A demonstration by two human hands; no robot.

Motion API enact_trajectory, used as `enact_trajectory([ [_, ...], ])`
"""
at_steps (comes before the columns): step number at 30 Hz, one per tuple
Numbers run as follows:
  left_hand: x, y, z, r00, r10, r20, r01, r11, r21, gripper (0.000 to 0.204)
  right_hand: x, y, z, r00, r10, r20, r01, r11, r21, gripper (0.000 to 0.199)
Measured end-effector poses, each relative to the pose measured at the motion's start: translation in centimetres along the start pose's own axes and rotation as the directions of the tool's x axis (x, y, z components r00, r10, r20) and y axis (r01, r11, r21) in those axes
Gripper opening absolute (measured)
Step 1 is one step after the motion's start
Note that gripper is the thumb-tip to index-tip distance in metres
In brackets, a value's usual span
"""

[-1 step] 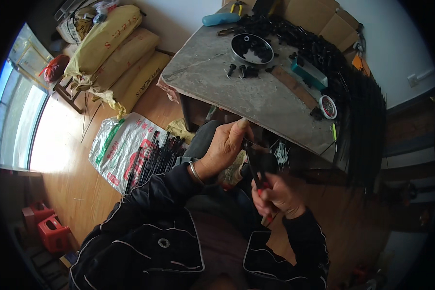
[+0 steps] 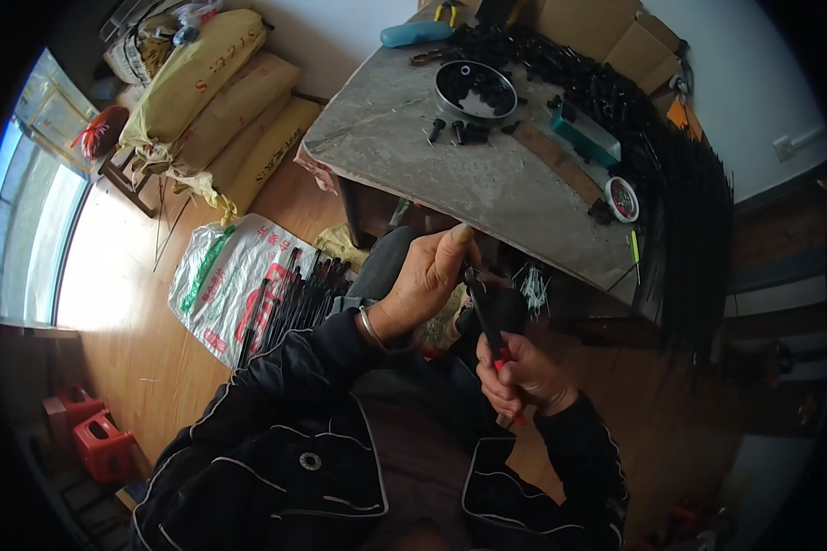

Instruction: Assembling small plastic connectors onto bundles of black rods and trimming them using pliers.

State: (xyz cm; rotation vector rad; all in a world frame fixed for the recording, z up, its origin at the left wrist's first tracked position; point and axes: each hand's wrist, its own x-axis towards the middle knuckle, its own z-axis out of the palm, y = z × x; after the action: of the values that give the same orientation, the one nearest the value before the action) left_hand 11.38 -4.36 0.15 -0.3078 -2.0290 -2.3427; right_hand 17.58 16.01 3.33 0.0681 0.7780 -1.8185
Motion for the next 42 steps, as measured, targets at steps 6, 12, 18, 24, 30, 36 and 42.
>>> enact_trajectory([
  [6,-0.4,-0.4,-0.2,0.995,-0.086,0.041,0.088,0.995,-0.048,0.065,-0.4,-1.0,-0.9,0.756,-0.65,-0.075,-0.058,0.047,-0.997,0.019],
  [12,-0.9,-0.1,-0.6,0.979,-0.128,0.159,0.128,0.992,0.012,0.066,-1.3,1.3,-0.7,0.987,-0.054,-0.153,0.018,0.974,-0.226,0.019],
  [18,-0.7,0.4,-0.1,0.992,-0.122,0.042,0.122,0.992,-0.008,0.067,-1.1,-1.2,0.6,0.877,-0.372,-0.304,-0.114,0.453,-0.884,0.029],
  [24,-0.9,0.9,-0.5,0.984,-0.136,0.112,0.135,0.991,0.011,0.065,-1.2,0.2,-0.6,0.974,-0.04,-0.225,-0.016,0.97,-0.243,0.038],
  [30,-1.1,0.2,-0.9,0.987,-0.102,0.125,0.101,0.995,0.015,0.065,-0.6,-2.4,0.6,0.924,-0.078,-0.375,-0.242,0.64,-0.729,0.02],
  [36,-0.9,0.1,-1.4,0.976,-0.145,0.164,0.136,0.989,0.062,0.067,-0.1,-0.2,1.4,0.912,-0.108,-0.395,-0.164,0.787,-0.595,0.024],
  [42,-0.7,1.5,-1.6,0.951,-0.201,0.234,0.197,0.98,0.041,0.07,-0.3,-1.3,2.2,0.95,-0.07,-0.304,-0.117,0.823,-0.556,0.046],
])
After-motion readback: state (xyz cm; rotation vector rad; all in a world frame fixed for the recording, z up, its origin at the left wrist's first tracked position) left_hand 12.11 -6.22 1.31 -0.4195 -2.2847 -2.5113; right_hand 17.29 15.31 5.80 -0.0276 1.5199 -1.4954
